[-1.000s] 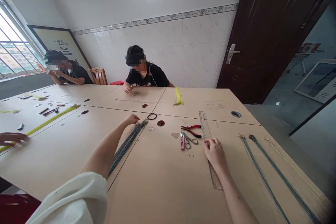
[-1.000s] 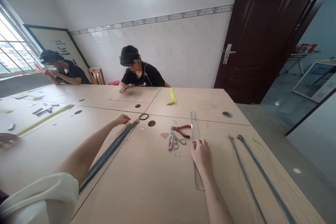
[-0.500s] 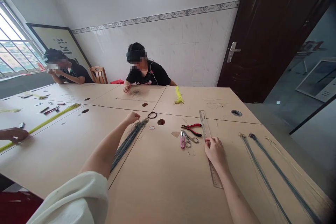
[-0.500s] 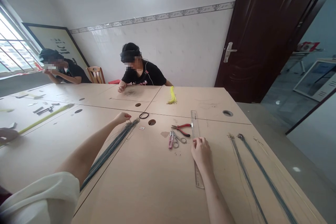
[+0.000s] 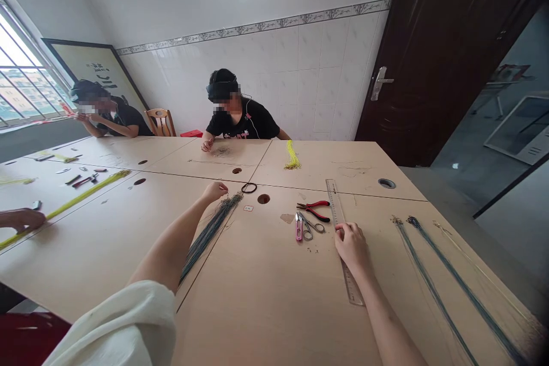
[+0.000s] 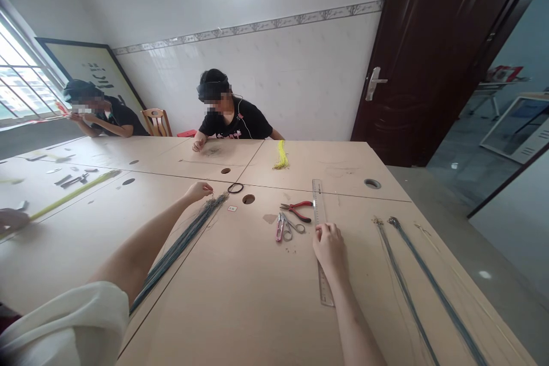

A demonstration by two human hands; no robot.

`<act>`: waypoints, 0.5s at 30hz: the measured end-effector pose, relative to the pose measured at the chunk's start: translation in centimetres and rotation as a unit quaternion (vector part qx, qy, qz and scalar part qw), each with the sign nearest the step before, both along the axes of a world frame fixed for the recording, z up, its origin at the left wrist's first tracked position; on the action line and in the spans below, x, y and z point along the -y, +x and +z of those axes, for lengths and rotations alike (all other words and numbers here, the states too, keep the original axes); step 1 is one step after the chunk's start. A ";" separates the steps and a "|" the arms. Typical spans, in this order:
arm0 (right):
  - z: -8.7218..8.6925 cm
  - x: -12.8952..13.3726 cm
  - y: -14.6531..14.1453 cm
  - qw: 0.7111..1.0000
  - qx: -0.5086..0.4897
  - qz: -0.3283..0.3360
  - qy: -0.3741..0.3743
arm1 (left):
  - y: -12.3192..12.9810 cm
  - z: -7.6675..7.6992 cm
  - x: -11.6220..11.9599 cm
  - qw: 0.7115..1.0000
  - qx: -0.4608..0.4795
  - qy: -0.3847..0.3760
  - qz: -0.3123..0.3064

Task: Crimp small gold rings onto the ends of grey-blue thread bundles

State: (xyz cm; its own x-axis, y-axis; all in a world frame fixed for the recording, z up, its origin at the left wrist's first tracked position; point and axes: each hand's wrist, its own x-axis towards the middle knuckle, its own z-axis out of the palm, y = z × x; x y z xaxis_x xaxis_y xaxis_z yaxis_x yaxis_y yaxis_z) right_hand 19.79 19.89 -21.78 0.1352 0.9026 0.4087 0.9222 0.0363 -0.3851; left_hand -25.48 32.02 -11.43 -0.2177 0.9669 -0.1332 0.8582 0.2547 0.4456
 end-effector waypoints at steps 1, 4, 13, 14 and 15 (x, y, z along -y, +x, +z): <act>0.0 0.0 0.0 1.000 0.000 0.001 0.002 | 0.0 0.0 0.0 1.000 0.002 0.003 0.000; 0.0 0.0 0.0 1.000 0.000 0.003 0.008 | -0.1 -0.1 0.1 1.000 0.008 0.011 -0.001; 0.1 0.0 0.0 1.000 -0.002 0.001 0.000 | -0.6 0.6 0.3 1.000 -0.004 0.015 0.004; 0.1 0.0 0.0 1.000 -0.003 0.001 -0.001 | -0.6 0.9 0.3 1.000 -0.006 0.018 0.004; 0.1 0.0 0.0 1.000 -0.003 0.001 -0.001 | -0.7 1.1 0.2 1.000 -0.009 0.021 0.005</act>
State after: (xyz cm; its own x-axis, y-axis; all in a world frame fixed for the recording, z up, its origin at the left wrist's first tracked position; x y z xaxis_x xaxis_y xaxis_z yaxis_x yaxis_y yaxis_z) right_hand 19.80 19.85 -21.63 0.1360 0.9039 0.4055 0.9197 0.0369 -0.3908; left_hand -26.20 31.82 -10.33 -0.2300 0.9692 -0.0885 0.8631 0.2451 0.4415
